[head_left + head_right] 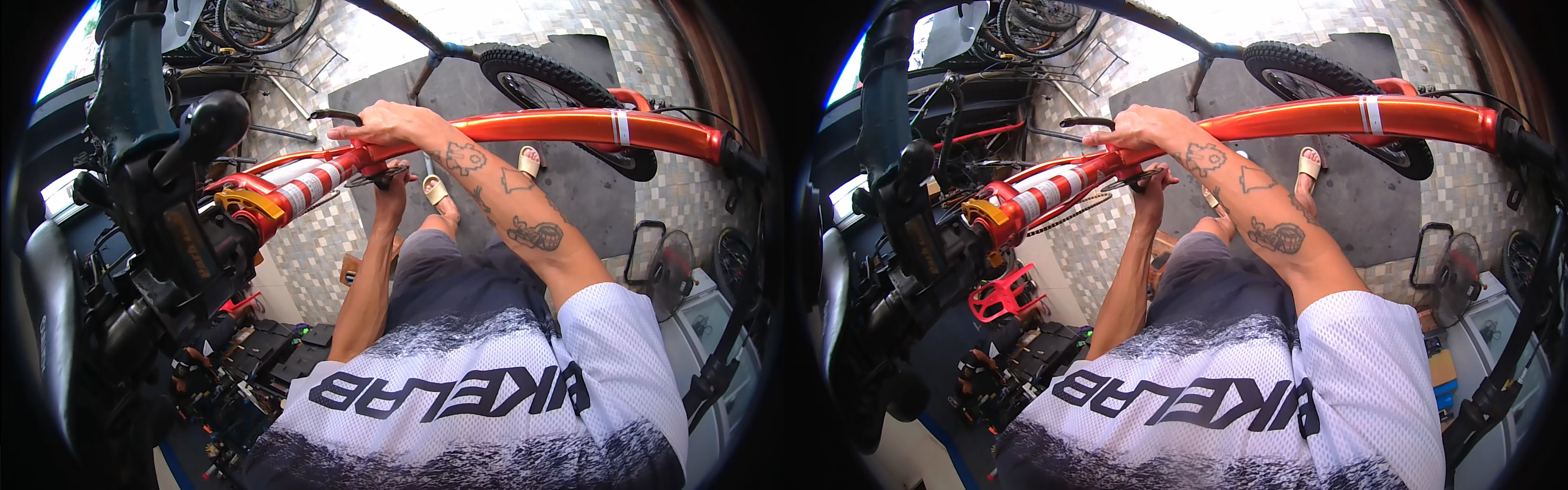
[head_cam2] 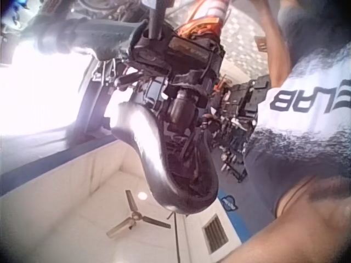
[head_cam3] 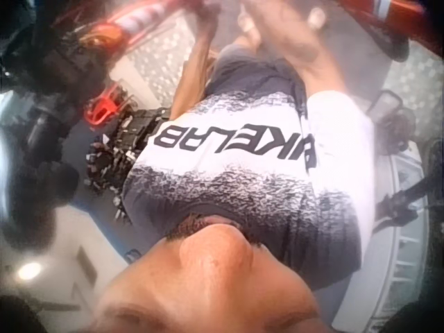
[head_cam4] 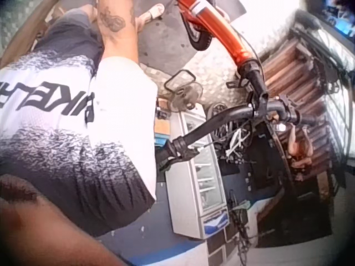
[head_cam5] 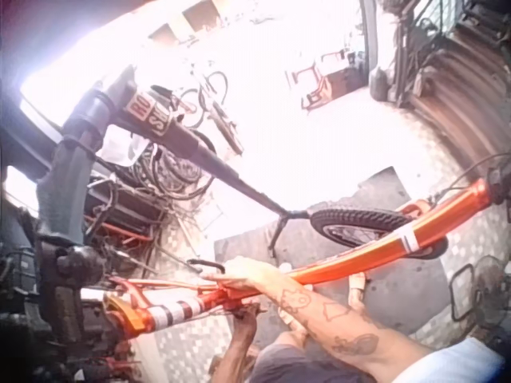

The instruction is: The person retrieves a tool from a workbench and uses it to adjust the crankset and chainring area of a red bicycle mounted on a repair stand. The person repeatedly tightens bolts and inspects the crankset and chainring, then removes the chainring and places it on the workbench.

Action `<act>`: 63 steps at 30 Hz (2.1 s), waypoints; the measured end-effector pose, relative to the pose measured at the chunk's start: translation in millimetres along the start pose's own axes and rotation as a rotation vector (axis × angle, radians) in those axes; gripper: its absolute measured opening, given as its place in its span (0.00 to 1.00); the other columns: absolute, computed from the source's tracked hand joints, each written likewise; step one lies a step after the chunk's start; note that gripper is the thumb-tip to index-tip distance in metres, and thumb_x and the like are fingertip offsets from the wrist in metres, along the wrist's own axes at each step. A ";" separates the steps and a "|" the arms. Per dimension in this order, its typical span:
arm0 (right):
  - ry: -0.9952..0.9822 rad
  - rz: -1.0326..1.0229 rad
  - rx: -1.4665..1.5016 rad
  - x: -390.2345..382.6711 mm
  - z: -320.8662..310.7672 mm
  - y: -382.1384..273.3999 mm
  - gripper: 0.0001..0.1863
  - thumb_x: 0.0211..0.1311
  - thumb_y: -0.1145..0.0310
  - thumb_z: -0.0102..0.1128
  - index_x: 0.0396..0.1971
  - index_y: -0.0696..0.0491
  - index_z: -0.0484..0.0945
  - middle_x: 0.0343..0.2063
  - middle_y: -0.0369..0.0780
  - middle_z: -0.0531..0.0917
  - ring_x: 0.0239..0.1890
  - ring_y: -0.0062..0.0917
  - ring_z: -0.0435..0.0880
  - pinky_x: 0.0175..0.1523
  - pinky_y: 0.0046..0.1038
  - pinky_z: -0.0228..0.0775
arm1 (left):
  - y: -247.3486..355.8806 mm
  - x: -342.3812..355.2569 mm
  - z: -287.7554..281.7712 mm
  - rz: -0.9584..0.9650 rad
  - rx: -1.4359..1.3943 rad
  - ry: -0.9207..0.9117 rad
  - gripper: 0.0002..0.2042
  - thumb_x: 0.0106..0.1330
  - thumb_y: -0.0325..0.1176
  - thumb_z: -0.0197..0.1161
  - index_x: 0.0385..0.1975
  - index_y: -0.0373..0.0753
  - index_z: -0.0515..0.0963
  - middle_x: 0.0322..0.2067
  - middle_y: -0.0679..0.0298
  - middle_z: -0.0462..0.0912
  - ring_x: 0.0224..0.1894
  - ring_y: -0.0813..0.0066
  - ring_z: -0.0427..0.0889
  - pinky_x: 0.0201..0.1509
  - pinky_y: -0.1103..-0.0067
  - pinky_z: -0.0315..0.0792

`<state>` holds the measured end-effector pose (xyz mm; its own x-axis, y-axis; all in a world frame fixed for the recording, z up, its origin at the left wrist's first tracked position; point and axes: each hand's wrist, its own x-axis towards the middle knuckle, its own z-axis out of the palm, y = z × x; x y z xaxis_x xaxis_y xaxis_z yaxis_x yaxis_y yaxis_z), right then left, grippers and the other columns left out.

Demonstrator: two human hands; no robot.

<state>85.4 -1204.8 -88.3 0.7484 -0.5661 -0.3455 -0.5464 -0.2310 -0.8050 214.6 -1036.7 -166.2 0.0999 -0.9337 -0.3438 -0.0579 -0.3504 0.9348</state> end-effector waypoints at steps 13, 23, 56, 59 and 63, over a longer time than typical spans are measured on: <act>0.847 -0.483 0.083 -8.8 -18.2 -30.1 0.27 0.70 0.41 0.62 0.31 0.54 0.82 0.27 0.46 0.86 0.33 0.41 0.88 0.42 0.40 0.81 | 2.4 -5.6 -0.4 -0.063 0.253 0.146 0.11 0.71 0.37 0.70 0.36 0.34 0.81 0.28 0.68 0.81 0.28 0.77 0.77 0.37 0.75 0.72; 0.977 -0.314 -0.037 0.5 -3.9 -28.2 0.12 0.67 0.59 0.58 0.28 0.48 0.84 0.23 0.44 0.87 0.24 0.41 0.88 0.30 0.39 0.82 | 5.9 -17.5 -14.7 -0.052 0.399 0.217 0.07 0.68 0.29 0.71 0.38 0.34 0.81 0.33 0.61 0.86 0.37 0.71 0.84 0.46 0.71 0.77; 0.410 0.080 -0.210 -47.0 -25.3 6.7 0.09 0.61 0.73 0.59 0.35 0.54 0.89 0.35 0.50 0.90 0.41 0.45 0.91 0.44 0.43 0.84 | 177.2 -110.1 -54.5 -0.090 0.193 0.240 0.12 0.75 0.32 0.66 0.50 0.30 0.80 0.36 0.61 0.86 0.39 0.75 0.86 0.44 0.77 0.84; 0.350 0.115 -0.143 -17.6 -9.3 6.7 0.12 0.58 0.75 0.59 0.36 0.54 0.90 0.39 0.49 0.91 0.46 0.44 0.91 0.49 0.43 0.84 | 194.2 -106.4 -42.0 -0.072 0.346 0.187 0.11 0.76 0.33 0.65 0.48 0.31 0.81 0.32 0.65 0.85 0.33 0.80 0.83 0.37 0.81 0.80; 0.176 0.184 0.001 20.0 -7.2 15.7 0.13 0.59 0.73 0.59 0.40 0.54 0.90 0.42 0.51 0.90 0.45 0.44 0.91 0.52 0.42 0.84 | 215.9 -97.7 -27.8 -0.152 0.587 0.008 0.12 0.78 0.33 0.59 0.49 0.31 0.82 0.27 0.68 0.83 0.27 0.85 0.78 0.29 0.84 0.72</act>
<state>89.1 -1225.4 -104.4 0.5596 -0.7275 -0.3969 -0.6667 -0.1107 -0.7370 219.9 -1019.1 71.8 0.1574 -0.8704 -0.4665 -0.5805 -0.4637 0.6693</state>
